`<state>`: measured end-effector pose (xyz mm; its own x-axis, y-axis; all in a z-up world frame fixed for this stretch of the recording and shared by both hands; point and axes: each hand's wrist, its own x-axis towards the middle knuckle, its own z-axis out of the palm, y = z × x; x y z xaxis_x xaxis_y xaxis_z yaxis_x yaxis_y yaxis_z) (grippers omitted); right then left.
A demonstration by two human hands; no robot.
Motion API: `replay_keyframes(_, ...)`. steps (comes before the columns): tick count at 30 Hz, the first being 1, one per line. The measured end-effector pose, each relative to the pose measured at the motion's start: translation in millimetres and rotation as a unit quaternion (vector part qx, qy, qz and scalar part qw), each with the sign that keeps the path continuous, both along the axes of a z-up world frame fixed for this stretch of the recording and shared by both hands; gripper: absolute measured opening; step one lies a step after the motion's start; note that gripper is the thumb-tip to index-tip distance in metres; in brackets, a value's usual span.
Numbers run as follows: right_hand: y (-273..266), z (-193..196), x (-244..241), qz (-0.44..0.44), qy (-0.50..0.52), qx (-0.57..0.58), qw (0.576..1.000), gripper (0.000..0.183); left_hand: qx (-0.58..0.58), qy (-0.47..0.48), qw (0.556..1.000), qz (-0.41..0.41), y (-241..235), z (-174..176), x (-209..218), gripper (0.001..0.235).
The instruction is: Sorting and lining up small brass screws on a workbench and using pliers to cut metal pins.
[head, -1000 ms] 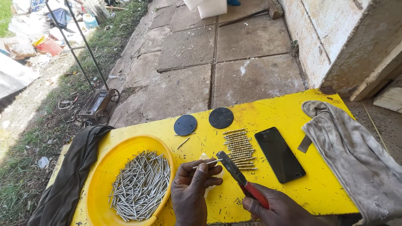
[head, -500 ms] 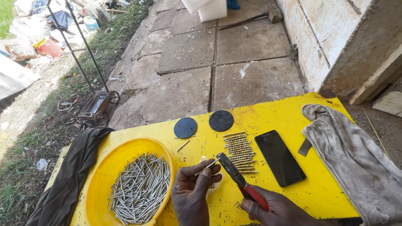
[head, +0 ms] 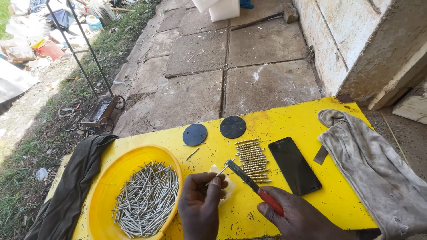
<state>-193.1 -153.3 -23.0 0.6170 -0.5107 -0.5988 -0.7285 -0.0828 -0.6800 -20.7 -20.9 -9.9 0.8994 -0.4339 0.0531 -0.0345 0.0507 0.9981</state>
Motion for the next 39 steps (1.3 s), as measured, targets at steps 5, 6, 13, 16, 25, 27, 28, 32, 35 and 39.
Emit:
replay_keyframes(5, 1.8, 18.0, -0.1, 0.029, 0.016, -0.058, 0.998, 0.049, 0.229, -0.302, 0.926, 0.012, 6.2, 4.2, -2.1, 0.025)
replay_keyframes(6, 3.0, 21.3, 0.1, 0.035, 0.036, -0.064, 0.997, 0.048, 0.236, -0.328, 0.915, -0.006, 5.4, 1.0, -2.1, 0.027)
replay_keyframes(13, 12.2, 43.0, 7.7, 0.023, 0.071, 0.01, 0.997, 0.044, 0.361, -0.354, 0.862, -0.049, 1.0, -5.0, 5.7, 0.032)
replay_keyframes(16, 13.6, 40.7, 8.6, 0.001, 0.056, 0.036, 0.998, 0.043, 0.377, -0.38, 0.844, -0.025, 0.2, -4.9, 7.9, 0.031)
replay_keyframes(25, 15.9, 37.5, 9.6, -0.014, 0.015, 0.046, 0.999, 0.044, 0.366, -0.425, 0.827, 0.043, 1.3, -12.5, 7.8, 0.028)
replay_keyframes(27, 11.8, 37.2, 8.6, -0.01, 0.011, 0.06, 0.998, 0.047, 0.368, -0.415, 0.831, 0.036, 2.1, -12.4, 8.1, 0.029)
replay_keyframes(28, 9.5, 36.6, 6.6, -0.006, 0.009, 0.075, 0.997, 0.05, 0.37, -0.405, 0.836, 0.029, 1.6, -13.2, 7.1, 0.03)
replay_keyframes(32, 7.3, 24.3, -1.6, 0.036, 0.019, -0.029, 0.999, 0.046, 0.279, -0.455, 0.846, 0.02, 1.6, -3.8, 3.0, 0.024)
replay_keyframes(35, 6.4, 5.6, 0.4, 0.078, 0.031, -0.072, 0.994, 0.05, 0.289, -0.359, 0.887, -0.044, 7.4, -6.4, 8.5, 0.029)
replay_keyframes(39, 3.8, -7.9, -16.1, 0.085, -0.148, -0.149, 0.974, 0.067, 0.199, -0.21, 0.952, -0.098, 6.6, -0.5, 2.8, 0.02)
